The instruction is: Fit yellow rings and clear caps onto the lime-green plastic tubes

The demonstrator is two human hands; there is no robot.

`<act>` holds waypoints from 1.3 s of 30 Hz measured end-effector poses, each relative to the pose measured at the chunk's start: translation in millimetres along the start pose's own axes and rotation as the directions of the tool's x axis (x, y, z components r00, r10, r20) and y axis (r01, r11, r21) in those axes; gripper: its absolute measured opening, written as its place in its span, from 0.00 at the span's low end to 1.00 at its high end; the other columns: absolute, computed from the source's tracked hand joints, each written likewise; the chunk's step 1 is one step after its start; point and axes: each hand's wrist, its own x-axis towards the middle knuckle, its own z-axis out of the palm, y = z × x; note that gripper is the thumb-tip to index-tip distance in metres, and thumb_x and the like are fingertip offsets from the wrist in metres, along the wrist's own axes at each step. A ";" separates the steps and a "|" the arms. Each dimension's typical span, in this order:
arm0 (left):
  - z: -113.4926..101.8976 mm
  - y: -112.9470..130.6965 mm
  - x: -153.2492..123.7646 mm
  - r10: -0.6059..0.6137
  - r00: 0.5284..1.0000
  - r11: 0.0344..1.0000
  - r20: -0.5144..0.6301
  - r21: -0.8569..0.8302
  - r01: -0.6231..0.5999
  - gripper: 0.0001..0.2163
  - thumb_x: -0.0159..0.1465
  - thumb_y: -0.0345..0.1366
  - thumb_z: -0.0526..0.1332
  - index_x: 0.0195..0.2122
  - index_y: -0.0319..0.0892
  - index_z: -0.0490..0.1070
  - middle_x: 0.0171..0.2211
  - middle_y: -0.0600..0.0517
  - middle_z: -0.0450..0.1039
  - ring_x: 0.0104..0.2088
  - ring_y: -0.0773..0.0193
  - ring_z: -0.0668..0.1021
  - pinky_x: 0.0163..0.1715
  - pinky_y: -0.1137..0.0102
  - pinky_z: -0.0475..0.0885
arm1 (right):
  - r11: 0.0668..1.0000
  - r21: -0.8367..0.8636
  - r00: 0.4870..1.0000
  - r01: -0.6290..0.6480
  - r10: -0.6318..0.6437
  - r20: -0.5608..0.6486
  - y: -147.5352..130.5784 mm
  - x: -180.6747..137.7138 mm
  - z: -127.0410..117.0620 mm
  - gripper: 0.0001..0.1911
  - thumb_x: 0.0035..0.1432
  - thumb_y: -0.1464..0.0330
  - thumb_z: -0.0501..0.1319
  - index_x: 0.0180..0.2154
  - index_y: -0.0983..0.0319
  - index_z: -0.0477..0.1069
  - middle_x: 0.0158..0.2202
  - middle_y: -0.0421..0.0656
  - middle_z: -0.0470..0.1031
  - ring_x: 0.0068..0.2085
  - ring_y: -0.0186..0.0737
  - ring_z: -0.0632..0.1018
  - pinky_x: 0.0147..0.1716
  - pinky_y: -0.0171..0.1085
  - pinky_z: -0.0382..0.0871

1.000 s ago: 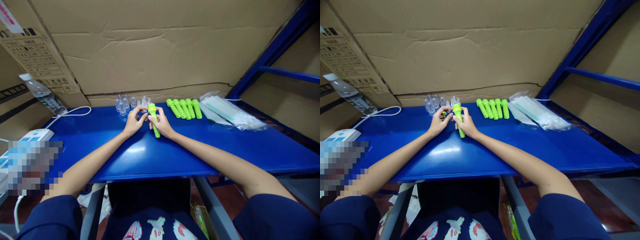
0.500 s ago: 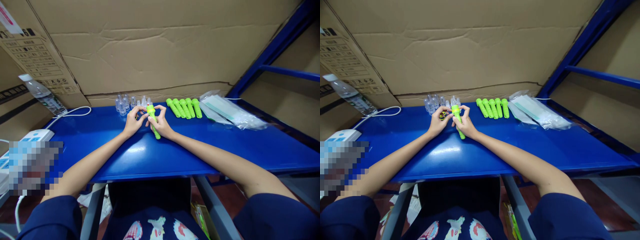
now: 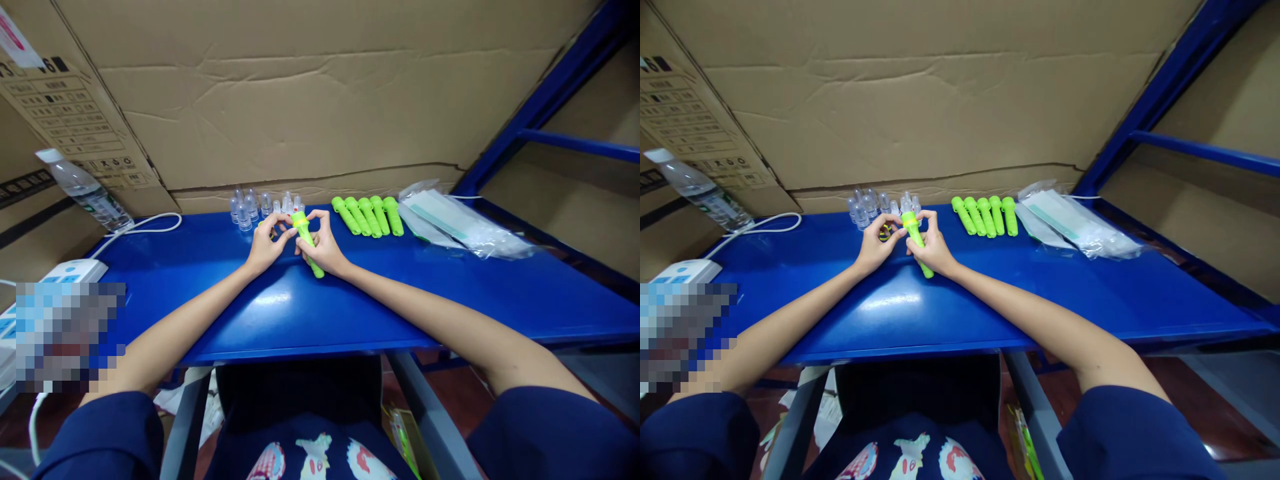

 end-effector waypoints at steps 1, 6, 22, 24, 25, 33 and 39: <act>0.3 0.5 0.0 0.002 1.000 1.000 0.000 -0.002 -0.002 0.05 0.64 0.35 0.65 0.41 0.42 0.73 0.40 0.51 0.79 0.35 0.66 0.78 0.35 0.71 0.69 | 1.000 0.002 1.000 0.000 0.000 0.002 -0.6 -0.1 0.2 0.26 0.57 0.62 0.63 0.48 0.53 0.47 0.22 0.27 0.71 0.14 0.31 0.69 0.14 0.29 0.63; 0.9 2.5 -0.2 0.031 1.000 0.999 -0.005 -0.030 -0.031 0.06 0.64 0.34 0.65 0.42 0.42 0.73 0.40 0.51 0.78 0.35 0.66 0.78 0.35 0.71 0.68 | 1.000 0.008 1.000 0.019 -0.019 0.004 -3.5 -0.6 1.0 0.25 0.57 0.63 0.62 0.48 0.53 0.47 0.23 0.27 0.70 0.14 0.31 0.69 0.14 0.30 0.63; 6.5 -6.5 -1.8 -0.059 0.997 0.990 0.049 -0.129 0.065 0.08 0.66 0.36 0.63 0.44 0.43 0.67 0.44 0.49 0.76 0.39 0.65 0.80 0.33 0.72 0.68 | 0.994 0.103 0.996 -0.044 0.035 0.080 3.0 4.6 1.0 0.28 0.53 0.65 0.65 0.45 0.54 0.46 0.23 0.28 0.73 0.13 0.33 0.70 0.12 0.31 0.65; 5.8 -9.6 -1.3 -0.057 0.998 0.989 0.041 -0.136 0.062 0.07 0.66 0.37 0.63 0.43 0.44 0.67 0.42 0.50 0.76 0.38 0.65 0.80 0.33 0.72 0.68 | 0.992 0.109 0.993 -0.061 0.050 0.103 3.9 6.0 -1.3 0.29 0.53 0.64 0.66 0.46 0.54 0.46 0.23 0.28 0.74 0.14 0.33 0.70 0.13 0.30 0.65; 5.2 -11.4 -0.7 -0.061 0.998 0.989 0.033 -0.133 0.065 0.07 0.66 0.38 0.63 0.43 0.44 0.67 0.42 0.50 0.76 0.38 0.65 0.80 0.33 0.72 0.68 | 0.992 0.107 0.992 -0.068 0.055 0.116 4.3 6.8 -3.0 0.30 0.54 0.63 0.66 0.48 0.54 0.47 0.24 0.29 0.74 0.15 0.32 0.71 0.14 0.30 0.66; -8.6 -22.6 9.6 -0.037 0.999 0.997 -0.033 -0.067 0.035 0.09 0.72 0.39 0.56 0.48 0.43 0.71 0.45 0.47 0.79 0.43 0.63 0.80 0.40 0.69 0.73 | 0.998 -0.028 0.995 0.061 -0.058 0.076 4.8 13.6 -12.5 0.43 0.55 0.59 0.67 0.65 0.56 0.47 0.45 0.46 0.79 0.32 0.37 0.80 0.36 0.42 0.81; -19.4 -27.3 16.6 -0.127 0.991 0.990 -0.045 0.053 0.129 0.13 0.64 0.27 0.58 0.49 0.42 0.69 0.48 0.45 0.78 0.41 0.62 0.80 0.38 0.69 0.74 | 0.982 -0.168 0.973 0.085 -0.118 -0.197 -1.2 24.6 -33.4 0.39 0.58 0.56 0.66 0.62 0.55 0.47 0.47 0.47 0.77 0.39 0.44 0.80 0.41 0.48 0.79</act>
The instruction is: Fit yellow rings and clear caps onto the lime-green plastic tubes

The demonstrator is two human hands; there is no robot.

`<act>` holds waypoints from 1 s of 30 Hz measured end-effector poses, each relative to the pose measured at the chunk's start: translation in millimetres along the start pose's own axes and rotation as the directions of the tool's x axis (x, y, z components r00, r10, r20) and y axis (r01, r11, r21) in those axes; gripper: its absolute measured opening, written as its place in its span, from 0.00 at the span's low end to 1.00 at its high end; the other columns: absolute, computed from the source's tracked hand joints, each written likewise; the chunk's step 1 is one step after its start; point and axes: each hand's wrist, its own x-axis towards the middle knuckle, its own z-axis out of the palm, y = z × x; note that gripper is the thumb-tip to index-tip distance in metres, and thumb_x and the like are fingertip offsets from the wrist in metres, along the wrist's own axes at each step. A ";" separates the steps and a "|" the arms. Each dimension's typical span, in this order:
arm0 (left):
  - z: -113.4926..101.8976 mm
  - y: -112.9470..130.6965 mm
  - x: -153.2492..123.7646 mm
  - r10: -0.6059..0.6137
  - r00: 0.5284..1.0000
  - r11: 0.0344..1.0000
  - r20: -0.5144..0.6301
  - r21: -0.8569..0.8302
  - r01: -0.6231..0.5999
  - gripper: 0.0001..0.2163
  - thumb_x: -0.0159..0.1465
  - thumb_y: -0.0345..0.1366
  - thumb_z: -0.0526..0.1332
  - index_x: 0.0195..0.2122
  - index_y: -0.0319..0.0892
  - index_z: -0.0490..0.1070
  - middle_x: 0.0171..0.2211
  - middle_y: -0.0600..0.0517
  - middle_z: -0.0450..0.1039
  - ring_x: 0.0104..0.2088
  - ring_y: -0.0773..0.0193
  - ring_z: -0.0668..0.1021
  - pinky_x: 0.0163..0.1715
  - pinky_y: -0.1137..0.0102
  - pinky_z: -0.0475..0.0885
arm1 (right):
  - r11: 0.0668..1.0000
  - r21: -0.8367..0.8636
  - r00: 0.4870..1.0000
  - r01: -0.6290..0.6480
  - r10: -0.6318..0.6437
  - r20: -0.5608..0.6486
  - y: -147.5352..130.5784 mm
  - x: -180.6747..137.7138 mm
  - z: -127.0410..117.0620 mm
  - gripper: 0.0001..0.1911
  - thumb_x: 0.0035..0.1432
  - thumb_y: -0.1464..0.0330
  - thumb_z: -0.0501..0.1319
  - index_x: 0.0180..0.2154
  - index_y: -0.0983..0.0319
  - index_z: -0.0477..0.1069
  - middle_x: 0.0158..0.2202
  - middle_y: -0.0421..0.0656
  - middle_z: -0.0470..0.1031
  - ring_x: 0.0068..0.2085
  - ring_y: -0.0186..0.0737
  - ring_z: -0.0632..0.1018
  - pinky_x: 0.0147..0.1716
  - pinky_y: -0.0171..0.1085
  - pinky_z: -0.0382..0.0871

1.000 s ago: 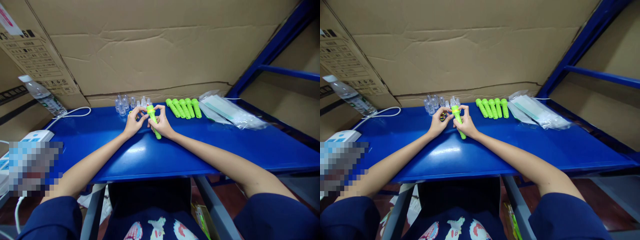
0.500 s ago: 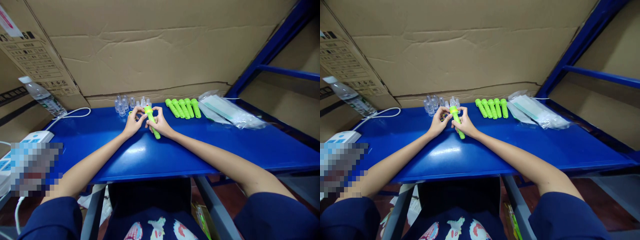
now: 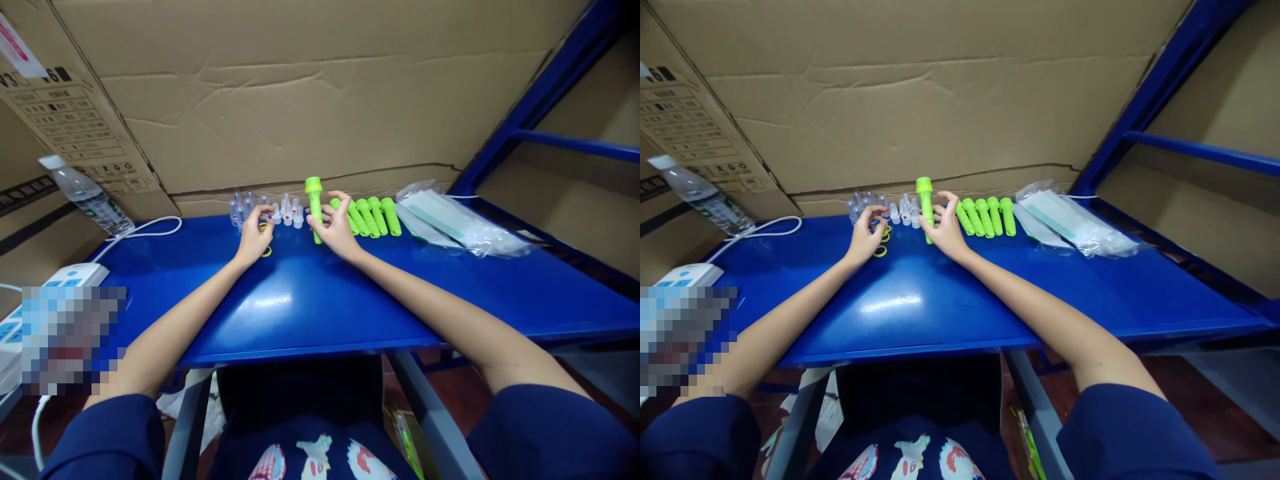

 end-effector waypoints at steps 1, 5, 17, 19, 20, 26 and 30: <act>-2.3 -0.8 1.1 -0.004 1.000 0.999 0.002 0.038 0.004 0.12 0.63 0.26 0.58 0.48 0.42 0.70 0.48 0.45 0.78 0.40 0.62 0.80 0.39 0.68 0.74 | 0.998 -0.066 1.000 -0.005 0.004 -0.015 1.4 3.3 -6.5 0.36 0.59 0.57 0.65 0.61 0.55 0.49 0.46 0.48 0.76 0.41 0.45 0.80 0.42 0.49 0.79; -13.4 -0.6 3.9 0.089 0.990 0.961 0.107 0.251 -0.114 0.09 0.64 0.25 0.56 0.43 0.41 0.71 0.45 0.45 0.77 0.42 0.60 0.79 0.48 0.62 0.74 | 0.884 -0.465 0.999 -0.046 0.045 -0.013 11.2 13.8 -29.0 0.23 0.61 0.63 0.58 0.57 0.60 0.63 0.44 0.48 0.77 0.42 0.49 0.79 0.49 0.52 0.75; -18.5 9.0 -1.0 -0.060 0.904 0.723 0.422 0.643 -0.252 0.06 0.67 0.32 0.57 0.42 0.42 0.73 0.46 0.42 0.79 0.52 0.45 0.78 0.48 0.57 0.68 | 0.717 -0.697 0.983 -0.004 0.132 0.130 36.0 10.9 -22.8 0.22 0.65 0.67 0.54 0.56 0.67 0.75 0.53 0.56 0.72 0.56 0.52 0.75 0.65 0.50 0.62; -18.8 7.8 -1.0 -0.069 0.902 0.717 0.425 0.650 -0.252 0.06 0.67 0.32 0.58 0.42 0.42 0.73 0.46 0.42 0.79 0.52 0.45 0.78 0.47 0.57 0.69 | 0.707 -0.707 0.985 0.006 0.119 0.127 32.5 11.5 -23.6 0.22 0.67 0.65 0.53 0.56 0.66 0.75 0.55 0.57 0.71 0.56 0.53 0.75 0.64 0.51 0.64; -18.9 7.3 -0.9 -0.071 0.903 0.712 0.424 0.655 -0.252 0.07 0.66 0.32 0.58 0.42 0.42 0.73 0.46 0.42 0.79 0.52 0.45 0.78 0.47 0.57 0.68 | 0.690 -0.724 0.987 0.003 0.114 0.113 29.5 12.3 -24.9 0.23 0.67 0.64 0.52 0.56 0.67 0.75 0.56 0.57 0.70 0.57 0.54 0.74 0.63 0.51 0.65; -18.2 4.9 -1.1 -0.081 0.918 0.710 0.388 0.669 -0.220 0.07 0.67 0.32 0.56 0.43 0.42 0.73 0.45 0.41 0.80 0.50 0.45 0.79 0.47 0.56 0.68 | 0.420 -0.902 0.994 -0.098 0.081 -0.070 13.8 20.6 -44.1 0.22 0.66 0.66 0.51 0.55 0.72 0.70 0.56 0.65 0.69 0.57 0.65 0.71 0.54 0.58 0.69; -17.2 1.6 -1.6 -0.059 0.922 0.720 0.382 0.656 -0.226 0.06 0.66 0.31 0.57 0.40 0.43 0.73 0.40 0.44 0.81 0.46 0.46 0.79 0.47 0.56 0.66 | 0.297 -0.939 0.973 -0.173 0.200 -0.116 18.1 22.8 -53.1 0.22 0.62 0.70 0.54 0.55 0.74 0.67 0.55 0.67 0.69 0.56 0.66 0.71 0.50 0.58 0.70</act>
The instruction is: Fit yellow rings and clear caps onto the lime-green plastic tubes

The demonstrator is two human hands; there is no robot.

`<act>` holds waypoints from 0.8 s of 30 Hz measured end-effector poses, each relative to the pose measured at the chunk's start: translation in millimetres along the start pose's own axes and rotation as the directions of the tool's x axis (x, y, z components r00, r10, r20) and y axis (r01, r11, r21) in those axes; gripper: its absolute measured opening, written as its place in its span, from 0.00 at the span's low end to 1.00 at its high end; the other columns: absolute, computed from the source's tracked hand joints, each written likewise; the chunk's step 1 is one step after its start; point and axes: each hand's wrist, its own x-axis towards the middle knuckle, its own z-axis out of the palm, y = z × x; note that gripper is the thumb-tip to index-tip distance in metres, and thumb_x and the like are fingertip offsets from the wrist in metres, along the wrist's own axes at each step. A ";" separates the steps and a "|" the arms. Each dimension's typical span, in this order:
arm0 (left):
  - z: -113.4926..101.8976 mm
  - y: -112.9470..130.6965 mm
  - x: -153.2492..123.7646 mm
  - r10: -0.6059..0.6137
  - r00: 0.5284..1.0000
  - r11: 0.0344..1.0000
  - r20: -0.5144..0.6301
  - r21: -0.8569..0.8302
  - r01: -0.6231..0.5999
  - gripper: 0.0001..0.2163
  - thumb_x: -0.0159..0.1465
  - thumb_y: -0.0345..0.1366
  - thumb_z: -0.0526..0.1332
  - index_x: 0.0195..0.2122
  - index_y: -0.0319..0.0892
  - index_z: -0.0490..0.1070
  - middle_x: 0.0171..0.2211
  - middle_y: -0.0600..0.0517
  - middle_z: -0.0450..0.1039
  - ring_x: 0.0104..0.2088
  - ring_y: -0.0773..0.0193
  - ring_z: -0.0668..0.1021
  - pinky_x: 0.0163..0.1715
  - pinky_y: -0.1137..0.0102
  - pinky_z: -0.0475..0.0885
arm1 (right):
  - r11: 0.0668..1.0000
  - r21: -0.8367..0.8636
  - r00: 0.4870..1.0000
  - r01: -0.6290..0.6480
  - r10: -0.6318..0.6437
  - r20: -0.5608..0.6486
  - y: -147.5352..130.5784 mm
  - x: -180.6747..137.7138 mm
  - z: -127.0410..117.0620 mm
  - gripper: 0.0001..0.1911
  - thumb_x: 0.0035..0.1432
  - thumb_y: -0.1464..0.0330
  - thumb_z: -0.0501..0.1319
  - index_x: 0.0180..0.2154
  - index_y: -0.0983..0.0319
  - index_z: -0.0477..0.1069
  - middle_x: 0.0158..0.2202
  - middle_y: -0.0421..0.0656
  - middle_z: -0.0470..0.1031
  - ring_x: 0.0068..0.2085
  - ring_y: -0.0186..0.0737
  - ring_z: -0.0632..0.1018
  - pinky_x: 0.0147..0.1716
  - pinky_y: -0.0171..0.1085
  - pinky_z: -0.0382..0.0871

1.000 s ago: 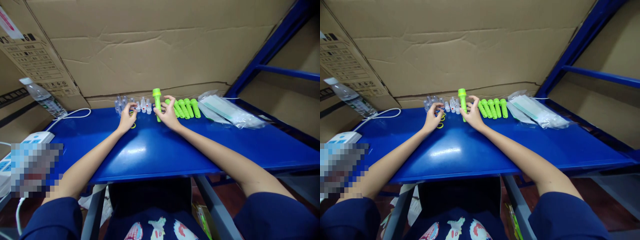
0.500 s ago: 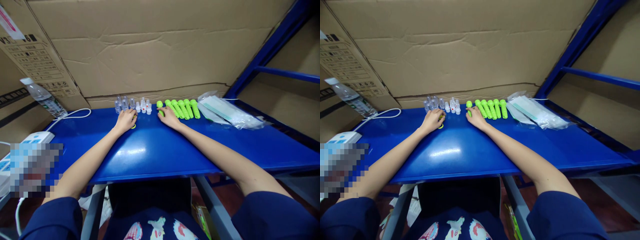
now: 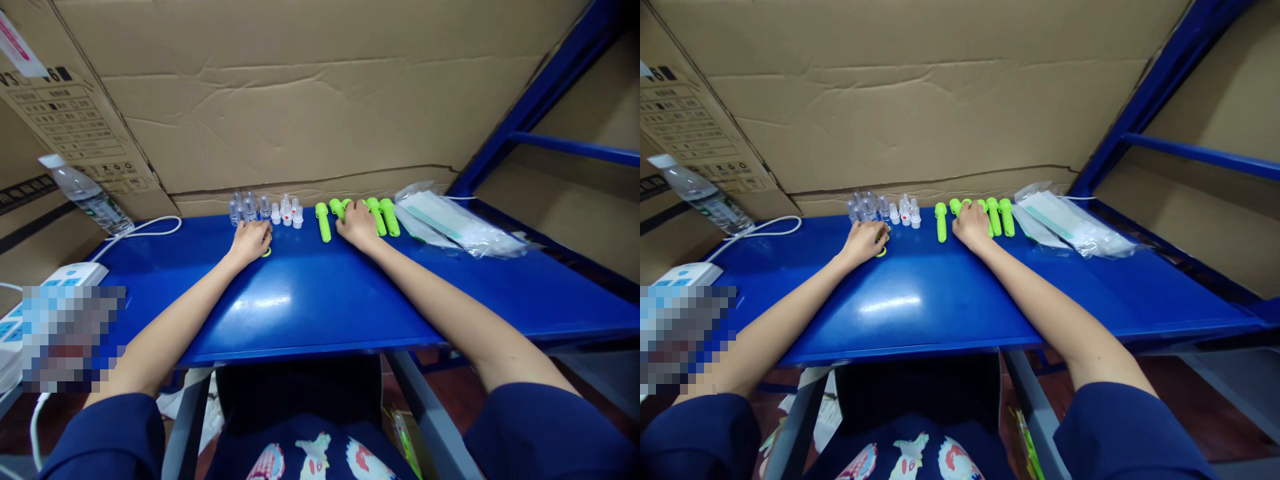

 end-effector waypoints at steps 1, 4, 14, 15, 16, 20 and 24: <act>0.5 -0.3 0.0 0.002 1.000 1.000 -0.002 0.001 -0.002 0.06 0.66 0.31 0.57 0.39 0.44 0.73 0.39 0.44 0.81 0.46 0.46 0.79 0.47 0.56 0.66 | 1.000 -0.016 1.000 0.001 -0.001 0.017 0.5 0.2 1.3 0.22 0.62 0.70 0.54 0.56 0.74 0.67 0.55 0.67 0.69 0.55 0.66 0.72 0.51 0.58 0.69; 0.9 -0.5 0.0 0.000 1.000 1.000 -0.001 0.002 0.000 0.06 0.66 0.31 0.56 0.39 0.44 0.72 0.40 0.44 0.81 0.46 0.46 0.80 0.46 0.57 0.65 | 0.998 -0.055 0.999 0.027 -0.024 0.045 -2.1 -0.7 4.2 0.22 0.62 0.71 0.55 0.56 0.73 0.67 0.55 0.67 0.71 0.55 0.64 0.73 0.52 0.57 0.68; 1.1 -2.9 -0.2 0.008 1.000 1.000 0.016 -0.014 -0.008 0.09 0.68 0.29 0.54 0.43 0.44 0.72 0.43 0.44 0.82 0.47 0.48 0.79 0.47 0.58 0.64 | 0.993 0.119 0.998 0.000 -0.007 0.061 -5.2 -0.6 6.1 0.24 0.67 0.68 0.52 0.60 0.72 0.63 0.55 0.68 0.70 0.48 0.63 0.78 0.49 0.55 0.70; 1.0 -3.1 -0.2 0.009 1.000 1.000 0.017 -0.010 -0.009 0.09 0.68 0.28 0.53 0.44 0.43 0.72 0.43 0.44 0.82 0.47 0.48 0.79 0.47 0.58 0.64 | 0.983 0.186 1.000 -0.001 -0.004 0.030 -4.4 0.1 7.0 0.24 0.68 0.66 0.51 0.61 0.72 0.62 0.56 0.68 0.69 0.48 0.62 0.78 0.48 0.55 0.71; 0.9 -3.3 -0.2 0.009 1.000 1.000 0.021 -0.006 -0.009 0.09 0.68 0.28 0.53 0.44 0.43 0.72 0.43 0.43 0.81 0.47 0.48 0.79 0.47 0.57 0.64 | 0.968 0.249 1.000 0.008 -0.008 -0.002 -3.9 0.8 7.8 0.25 0.68 0.65 0.51 0.62 0.71 0.60 0.57 0.67 0.69 0.49 0.62 0.78 0.48 0.55 0.71; 1.8 -4.0 -0.1 0.001 0.999 1.000 0.040 -0.007 -0.001 0.11 0.67 0.26 0.53 0.46 0.42 0.71 0.43 0.42 0.81 0.48 0.47 0.80 0.47 0.56 0.65 | 0.909 0.396 0.986 0.132 -0.081 -0.143 -6.7 1.2 6.0 0.26 0.68 0.66 0.47 0.65 0.70 0.54 0.61 0.64 0.66 0.60 0.58 0.73 0.57 0.55 0.69; 7.2 -6.3 1.2 -0.017 0.998 0.993 -0.059 -0.120 0.010 0.13 0.67 0.25 0.52 0.47 0.42 0.71 0.46 0.42 0.80 0.48 0.50 0.80 0.49 0.55 0.67 | 0.853 0.435 0.946 0.290 -0.187 -0.263 -20.6 -9.4 -7.0 0.27 0.66 0.69 0.47 0.65 0.68 0.53 0.65 0.63 0.63 0.66 0.57 0.66 0.65 0.59 0.62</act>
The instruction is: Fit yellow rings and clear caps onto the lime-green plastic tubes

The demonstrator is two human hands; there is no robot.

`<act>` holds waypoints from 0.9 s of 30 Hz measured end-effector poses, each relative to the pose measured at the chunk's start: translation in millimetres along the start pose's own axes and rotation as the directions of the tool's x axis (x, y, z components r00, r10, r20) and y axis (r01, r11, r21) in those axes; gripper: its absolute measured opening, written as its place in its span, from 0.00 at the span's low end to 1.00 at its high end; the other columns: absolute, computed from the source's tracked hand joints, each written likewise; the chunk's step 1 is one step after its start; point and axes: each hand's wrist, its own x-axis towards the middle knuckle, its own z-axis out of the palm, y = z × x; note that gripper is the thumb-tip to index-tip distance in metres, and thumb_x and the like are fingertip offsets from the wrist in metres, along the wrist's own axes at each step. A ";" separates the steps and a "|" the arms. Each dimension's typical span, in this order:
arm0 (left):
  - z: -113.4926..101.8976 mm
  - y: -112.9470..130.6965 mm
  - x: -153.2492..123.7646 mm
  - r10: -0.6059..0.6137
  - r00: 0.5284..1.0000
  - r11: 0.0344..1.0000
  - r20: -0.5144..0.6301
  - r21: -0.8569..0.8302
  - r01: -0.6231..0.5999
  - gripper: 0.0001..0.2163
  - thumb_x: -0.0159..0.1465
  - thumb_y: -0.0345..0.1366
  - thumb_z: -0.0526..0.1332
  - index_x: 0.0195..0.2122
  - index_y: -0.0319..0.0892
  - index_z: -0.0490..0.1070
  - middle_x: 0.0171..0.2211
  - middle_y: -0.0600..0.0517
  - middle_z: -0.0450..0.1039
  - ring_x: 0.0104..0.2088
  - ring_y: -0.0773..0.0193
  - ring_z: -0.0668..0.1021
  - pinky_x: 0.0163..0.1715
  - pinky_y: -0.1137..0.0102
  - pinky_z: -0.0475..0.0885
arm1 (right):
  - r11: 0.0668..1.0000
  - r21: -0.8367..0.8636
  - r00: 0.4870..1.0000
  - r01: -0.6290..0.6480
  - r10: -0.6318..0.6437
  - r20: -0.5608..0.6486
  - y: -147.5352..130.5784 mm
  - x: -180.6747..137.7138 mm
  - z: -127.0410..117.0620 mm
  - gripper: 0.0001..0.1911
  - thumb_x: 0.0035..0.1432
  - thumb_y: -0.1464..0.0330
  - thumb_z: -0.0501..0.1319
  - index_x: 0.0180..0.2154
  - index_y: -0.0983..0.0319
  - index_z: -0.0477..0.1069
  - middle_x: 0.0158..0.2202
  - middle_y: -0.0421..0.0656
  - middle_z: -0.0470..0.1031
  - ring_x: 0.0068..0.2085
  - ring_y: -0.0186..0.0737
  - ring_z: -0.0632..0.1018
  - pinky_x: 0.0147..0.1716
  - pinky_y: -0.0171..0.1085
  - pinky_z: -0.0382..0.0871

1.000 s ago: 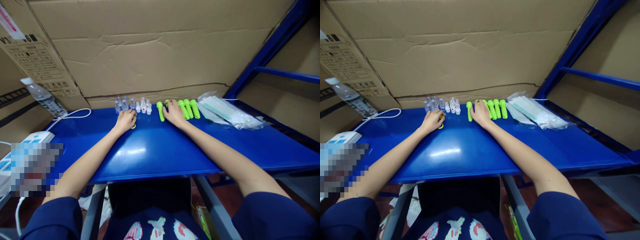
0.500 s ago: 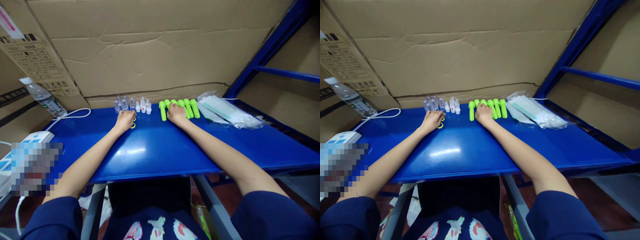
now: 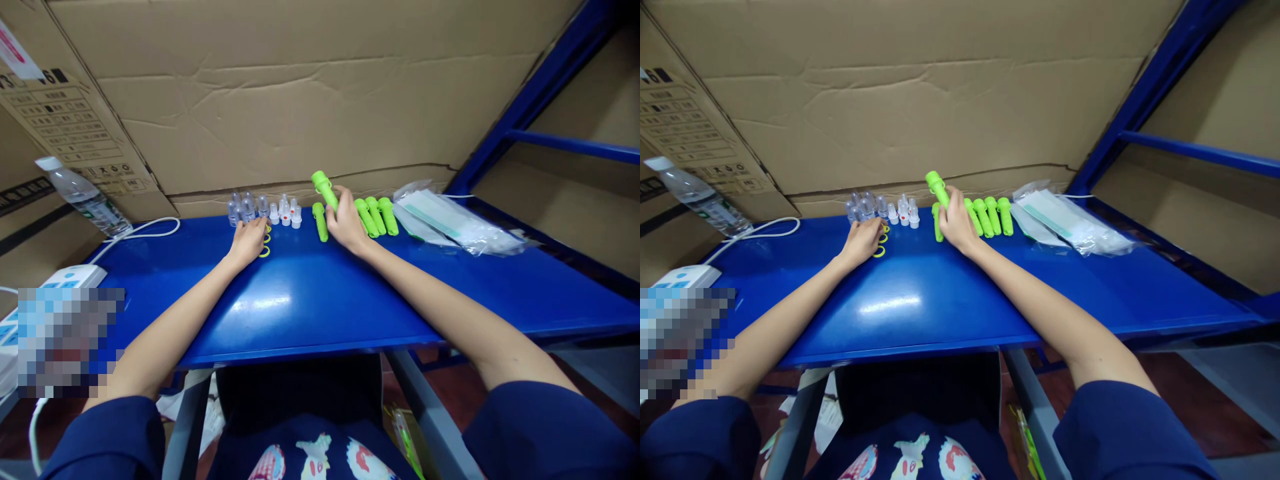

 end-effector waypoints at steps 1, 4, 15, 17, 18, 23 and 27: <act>2.0 -1.1 0.9 -0.006 0.999 0.998 -0.051 -0.070 0.002 0.13 0.67 0.25 0.52 0.48 0.42 0.71 0.46 0.42 0.79 0.48 0.51 0.80 0.49 0.55 0.68 | 1.000 0.013 1.000 0.028 -0.028 -0.002 -7.6 -2.5 -1.8 0.28 0.67 0.68 0.47 0.66 0.67 0.53 0.65 0.61 0.63 0.67 0.57 0.66 0.65 0.59 0.61; 8.8 -4.7 5.9 -0.071 0.972 0.939 -0.224 -0.343 -0.011 0.10 0.69 0.30 0.53 0.49 0.44 0.68 0.43 0.45 0.78 0.45 0.57 0.79 0.48 0.60 0.72 | 0.995 0.051 0.995 0.089 -0.091 0.050 -31.3 -12.9 -5.3 0.27 0.68 0.65 0.49 0.66 0.64 0.55 0.64 0.59 0.64 0.64 0.60 0.69 0.63 0.58 0.65; 22.7 -3.3 17.0 -0.339 0.920 0.499 -0.196 -0.867 0.000 0.12 0.70 0.47 0.62 0.45 0.46 0.65 0.40 0.50 0.75 0.42 0.64 0.81 0.46 0.66 0.78 | 0.960 0.116 0.932 0.253 -0.274 0.239 -59.6 -41.2 6.9 0.19 0.67 0.66 0.51 0.56 0.65 0.64 0.55 0.58 0.70 0.50 0.54 0.76 0.54 0.55 0.72; 21.1 1.1 15.7 -0.327 0.927 0.465 -0.185 -0.885 -0.013 0.14 0.68 0.49 0.64 0.44 0.45 0.67 0.39 0.51 0.75 0.41 0.65 0.80 0.45 0.68 0.77 | 0.956 0.122 0.928 0.269 -0.290 0.232 -57.8 -41.6 8.4 0.18 0.67 0.66 0.52 0.55 0.65 0.65 0.53 0.58 0.71 0.48 0.54 0.76 0.53 0.54 0.73; 20.2 3.0 15.0 -0.312 0.932 0.455 -0.183 -0.890 -0.023 0.15 0.66 0.50 0.65 0.44 0.45 0.67 0.39 0.51 0.75 0.41 0.65 0.80 0.45 0.69 0.77 | 0.954 0.125 0.927 0.273 -0.295 0.230 -56.9 -41.6 9.1 0.17 0.67 0.66 0.52 0.55 0.65 0.65 0.53 0.58 0.71 0.48 0.54 0.77 0.53 0.55 0.72; 16.3 8.2 12.4 -0.208 0.963 0.419 -0.174 -0.905 -0.073 0.25 0.56 0.54 0.73 0.45 0.45 0.67 0.43 0.50 0.73 0.42 0.65 0.79 0.46 0.69 0.76 | 0.958 0.183 0.937 0.223 -0.262 0.230 -54.1 -40.1 13.4 0.18 0.65 0.67 0.53 0.54 0.65 0.63 0.48 0.56 0.72 0.49 0.54 0.77 0.55 0.55 0.71; 13.8 12.9 9.7 -0.128 0.980 0.415 -0.154 -0.906 -0.088 0.26 0.57 0.54 0.73 0.47 0.45 0.65 0.44 0.50 0.73 0.45 0.64 0.78 0.48 0.69 0.75 | 0.947 0.321 0.916 0.022 -0.147 0.372 -52.3 -38.3 14.5 0.30 0.62 0.66 0.57 0.62 0.67 0.53 0.40 0.49 0.73 0.36 0.46 0.78 0.43 0.50 0.77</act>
